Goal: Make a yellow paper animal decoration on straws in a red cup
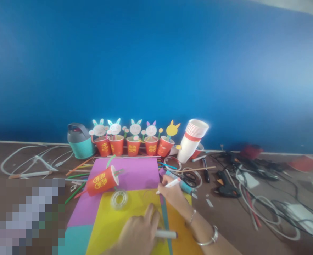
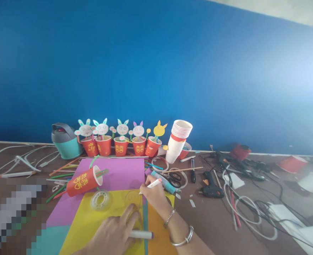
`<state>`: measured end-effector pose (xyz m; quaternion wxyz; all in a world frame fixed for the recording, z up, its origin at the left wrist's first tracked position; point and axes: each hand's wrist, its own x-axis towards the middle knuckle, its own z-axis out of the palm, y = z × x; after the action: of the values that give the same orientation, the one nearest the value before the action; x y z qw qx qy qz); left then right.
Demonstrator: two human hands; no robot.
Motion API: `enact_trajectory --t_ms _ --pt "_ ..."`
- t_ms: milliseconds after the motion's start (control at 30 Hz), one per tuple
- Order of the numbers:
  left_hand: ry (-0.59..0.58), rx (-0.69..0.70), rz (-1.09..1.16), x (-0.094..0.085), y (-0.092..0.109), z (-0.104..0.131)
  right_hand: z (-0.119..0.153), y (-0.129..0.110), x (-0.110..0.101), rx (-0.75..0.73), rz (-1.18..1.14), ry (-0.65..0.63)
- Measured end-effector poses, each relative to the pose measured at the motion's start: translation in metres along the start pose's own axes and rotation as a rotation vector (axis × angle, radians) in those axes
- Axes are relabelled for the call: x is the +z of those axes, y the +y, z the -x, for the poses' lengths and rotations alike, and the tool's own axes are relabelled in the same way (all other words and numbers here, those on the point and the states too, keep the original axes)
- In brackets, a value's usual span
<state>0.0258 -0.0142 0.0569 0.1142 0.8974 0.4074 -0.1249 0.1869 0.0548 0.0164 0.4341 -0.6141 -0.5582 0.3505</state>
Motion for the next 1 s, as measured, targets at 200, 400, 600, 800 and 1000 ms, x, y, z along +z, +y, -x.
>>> enact_trajectory --t_ms 200,400,600,800,1000 --pt "0.029 -0.007 0.012 0.005 0.003 0.002 -0.004 -0.003 -0.003 0.049 -0.147 0.099" --pt "0.186 -0.095 -0.044 0.026 0.007 0.004 -0.001 -0.013 -0.007 0.071 -0.315 0.111" --pt "0.093 -0.147 -0.039 0.024 0.007 0.003 0.002 -0.026 0.000 0.018 -0.171 -0.101" --pt "0.125 -0.080 -0.067 0.020 0.004 0.002 0.005 -0.022 0.018 0.014 -0.001 -0.178" --pt "0.171 -0.053 -0.105 0.022 0.002 0.002 0.004 -0.018 0.017 0.015 0.046 -0.082"
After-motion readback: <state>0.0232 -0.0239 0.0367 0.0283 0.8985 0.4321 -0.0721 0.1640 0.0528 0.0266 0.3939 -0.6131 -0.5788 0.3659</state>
